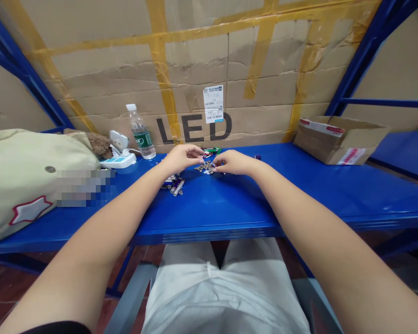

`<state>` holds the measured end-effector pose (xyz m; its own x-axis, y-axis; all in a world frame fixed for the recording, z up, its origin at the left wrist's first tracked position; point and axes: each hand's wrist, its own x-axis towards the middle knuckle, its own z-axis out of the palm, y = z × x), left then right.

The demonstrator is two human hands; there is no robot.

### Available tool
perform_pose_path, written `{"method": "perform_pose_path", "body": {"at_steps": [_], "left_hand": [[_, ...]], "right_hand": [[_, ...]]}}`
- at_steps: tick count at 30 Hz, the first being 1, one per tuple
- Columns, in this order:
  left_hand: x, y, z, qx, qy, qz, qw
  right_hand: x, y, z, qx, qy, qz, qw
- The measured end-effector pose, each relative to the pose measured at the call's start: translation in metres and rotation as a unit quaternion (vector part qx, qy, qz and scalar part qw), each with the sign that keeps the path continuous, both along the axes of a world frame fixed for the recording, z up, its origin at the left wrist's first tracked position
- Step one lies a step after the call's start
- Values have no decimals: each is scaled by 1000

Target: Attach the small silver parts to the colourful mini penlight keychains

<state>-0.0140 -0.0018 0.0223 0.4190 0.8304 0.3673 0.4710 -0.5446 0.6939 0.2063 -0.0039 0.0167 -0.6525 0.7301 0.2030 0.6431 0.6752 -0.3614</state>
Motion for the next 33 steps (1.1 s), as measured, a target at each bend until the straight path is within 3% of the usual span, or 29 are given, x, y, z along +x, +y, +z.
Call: {"method": "perform_pose_path", "body": {"at_steps": [4, 17, 23, 28, 30, 33], "left_hand": [[15, -3, -8, -10, -36, -38, 999], [14, -3, -9, -26, -63, -29, 997], [15, -4, -9, -35, -78, -15, 996], [18, -6, -7, -49, -101, 14, 994], [19, -8, -7, -40, -101, 17, 994], [21, -8, -8, -31, -86, 8, 996]], "right_hand": [[0, 0, -1, -5, -2, 17, 1000], [-3, -3, 3, 52, 22, 85, 995], [1, -3, 3, -83, 65, 40, 994], [-3, 2, 0, -28, 142, -32, 989], [-4, 1, 2, -23, 127, -18, 991], [-4, -4, 4, -74, 104, -1, 992]]}}
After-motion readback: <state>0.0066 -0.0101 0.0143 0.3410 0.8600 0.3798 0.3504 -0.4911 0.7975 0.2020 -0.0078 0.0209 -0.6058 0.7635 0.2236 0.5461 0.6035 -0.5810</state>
